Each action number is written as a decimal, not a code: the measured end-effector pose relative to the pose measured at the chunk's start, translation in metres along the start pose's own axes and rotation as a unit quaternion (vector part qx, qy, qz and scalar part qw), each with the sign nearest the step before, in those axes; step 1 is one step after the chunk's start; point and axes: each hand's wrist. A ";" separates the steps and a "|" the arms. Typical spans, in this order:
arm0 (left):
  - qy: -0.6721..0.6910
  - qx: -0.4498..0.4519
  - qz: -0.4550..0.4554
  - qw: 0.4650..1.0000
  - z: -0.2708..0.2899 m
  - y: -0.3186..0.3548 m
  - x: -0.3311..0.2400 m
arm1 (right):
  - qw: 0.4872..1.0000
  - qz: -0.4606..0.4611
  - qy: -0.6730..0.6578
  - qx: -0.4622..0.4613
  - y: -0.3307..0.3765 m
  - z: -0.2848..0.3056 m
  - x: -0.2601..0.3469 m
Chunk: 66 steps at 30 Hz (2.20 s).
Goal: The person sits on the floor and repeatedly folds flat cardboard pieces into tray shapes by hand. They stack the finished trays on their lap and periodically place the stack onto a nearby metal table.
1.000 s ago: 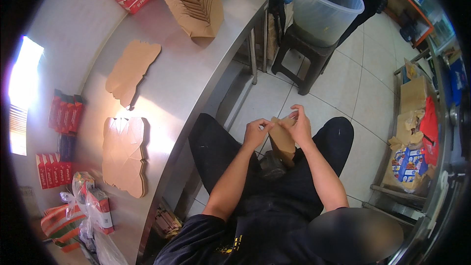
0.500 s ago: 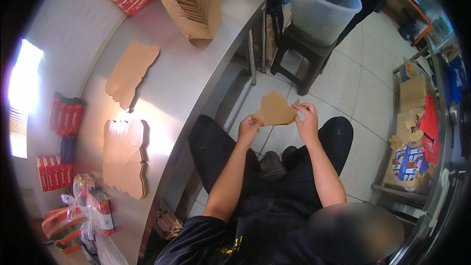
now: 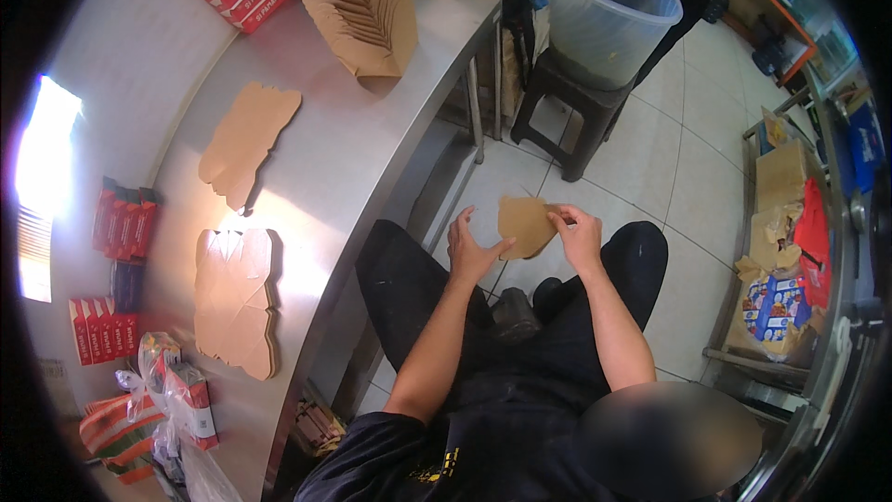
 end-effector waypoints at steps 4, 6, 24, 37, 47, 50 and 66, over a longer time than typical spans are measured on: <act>0.304 0.275 0.111 0.905 -0.003 -0.008 0.014 | 0.994 -0.047 -0.088 0.043 0.001 -0.006 0.001; 0.406 0.336 0.155 0.836 -0.010 -0.003 0.009 | 0.995 -0.033 -0.059 0.067 0.002 -0.009 -0.002; 0.446 0.236 0.172 0.846 -0.029 0.013 0.001 | 0.988 0.009 -0.128 0.085 0.015 -0.033 -0.003; 0.536 0.270 0.222 0.769 -0.020 0.014 0.000 | 0.929 -0.127 -0.317 0.146 0.005 -0.027 -0.029; 0.541 0.279 0.223 0.761 -0.008 0.015 0.000 | 0.946 -0.107 -0.265 0.154 0.007 -0.022 -0.016; 0.544 0.282 0.222 0.758 -0.008 0.015 0.000 | 0.956 -0.094 -0.232 0.152 0.007 -0.022 -0.016; 0.550 0.319 0.251 0.730 0.007 0.018 -0.005 | 0.911 -0.193 -0.269 0.247 -0.003 -0.001 -0.021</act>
Point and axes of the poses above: each hand's wrist, its own y-axis away from the middle knuckle, its own z-axis out of the back of the hand, x = y × z, and after that the axes turned 7 degrees about -y, right-handed
